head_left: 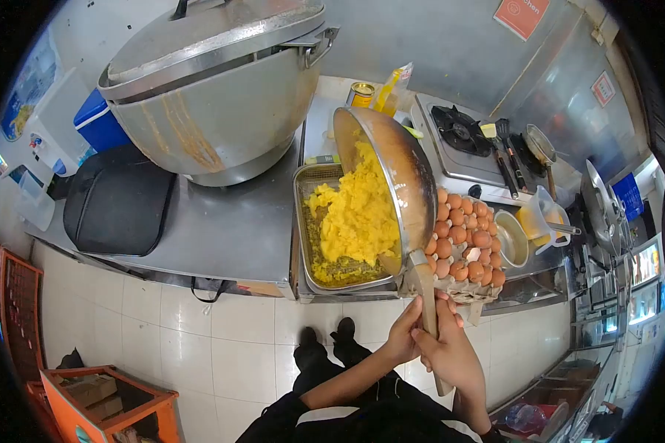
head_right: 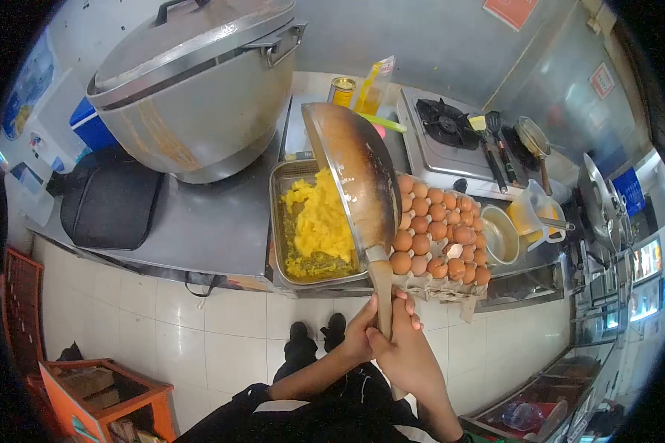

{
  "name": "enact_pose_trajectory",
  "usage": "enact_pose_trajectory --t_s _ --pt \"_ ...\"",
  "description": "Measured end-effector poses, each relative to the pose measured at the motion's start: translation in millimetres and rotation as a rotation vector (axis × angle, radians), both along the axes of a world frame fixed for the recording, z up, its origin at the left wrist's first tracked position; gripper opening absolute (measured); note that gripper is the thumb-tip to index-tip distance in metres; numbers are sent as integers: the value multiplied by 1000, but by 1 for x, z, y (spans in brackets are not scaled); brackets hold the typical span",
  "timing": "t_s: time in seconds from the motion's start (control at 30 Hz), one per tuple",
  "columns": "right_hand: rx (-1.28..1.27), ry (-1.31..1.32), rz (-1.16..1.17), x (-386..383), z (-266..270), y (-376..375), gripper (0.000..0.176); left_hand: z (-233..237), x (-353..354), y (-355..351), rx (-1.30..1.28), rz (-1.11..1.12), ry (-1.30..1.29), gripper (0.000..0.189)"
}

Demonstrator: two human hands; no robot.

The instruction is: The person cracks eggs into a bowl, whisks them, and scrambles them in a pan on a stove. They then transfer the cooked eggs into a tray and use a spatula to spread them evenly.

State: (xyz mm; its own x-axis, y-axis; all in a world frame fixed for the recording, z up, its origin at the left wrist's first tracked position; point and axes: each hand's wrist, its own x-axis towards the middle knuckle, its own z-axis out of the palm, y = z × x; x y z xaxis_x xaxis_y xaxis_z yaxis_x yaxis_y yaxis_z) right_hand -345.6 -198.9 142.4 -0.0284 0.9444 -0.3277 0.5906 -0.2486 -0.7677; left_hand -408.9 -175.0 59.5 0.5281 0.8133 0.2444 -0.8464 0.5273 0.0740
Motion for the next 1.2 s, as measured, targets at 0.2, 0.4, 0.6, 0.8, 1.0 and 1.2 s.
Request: enact_pose_trajectory --t_s 0.2,0.4,0.6,0.8,1.0,1.2 --pt "0 51 12 7 7 -5 56 13 1 -1 50 -20 10 38" --pt "-31 101 18 7 20 -8 56 23 0 -5 35 -24 -14 39" --pt "-69 11 36 1 37 -11 55 25 2 -9 87 24 -53 39" --pt "79 -138 99 1 29 -14 52 24 3 -9 99 49 -72 39" --pt "46 -209 94 -5 46 -21 51 31 4 -17 140 54 -140 39" --pt "-25 -123 44 -2 50 -21 48 33 4 -12 177 55 -126 38"
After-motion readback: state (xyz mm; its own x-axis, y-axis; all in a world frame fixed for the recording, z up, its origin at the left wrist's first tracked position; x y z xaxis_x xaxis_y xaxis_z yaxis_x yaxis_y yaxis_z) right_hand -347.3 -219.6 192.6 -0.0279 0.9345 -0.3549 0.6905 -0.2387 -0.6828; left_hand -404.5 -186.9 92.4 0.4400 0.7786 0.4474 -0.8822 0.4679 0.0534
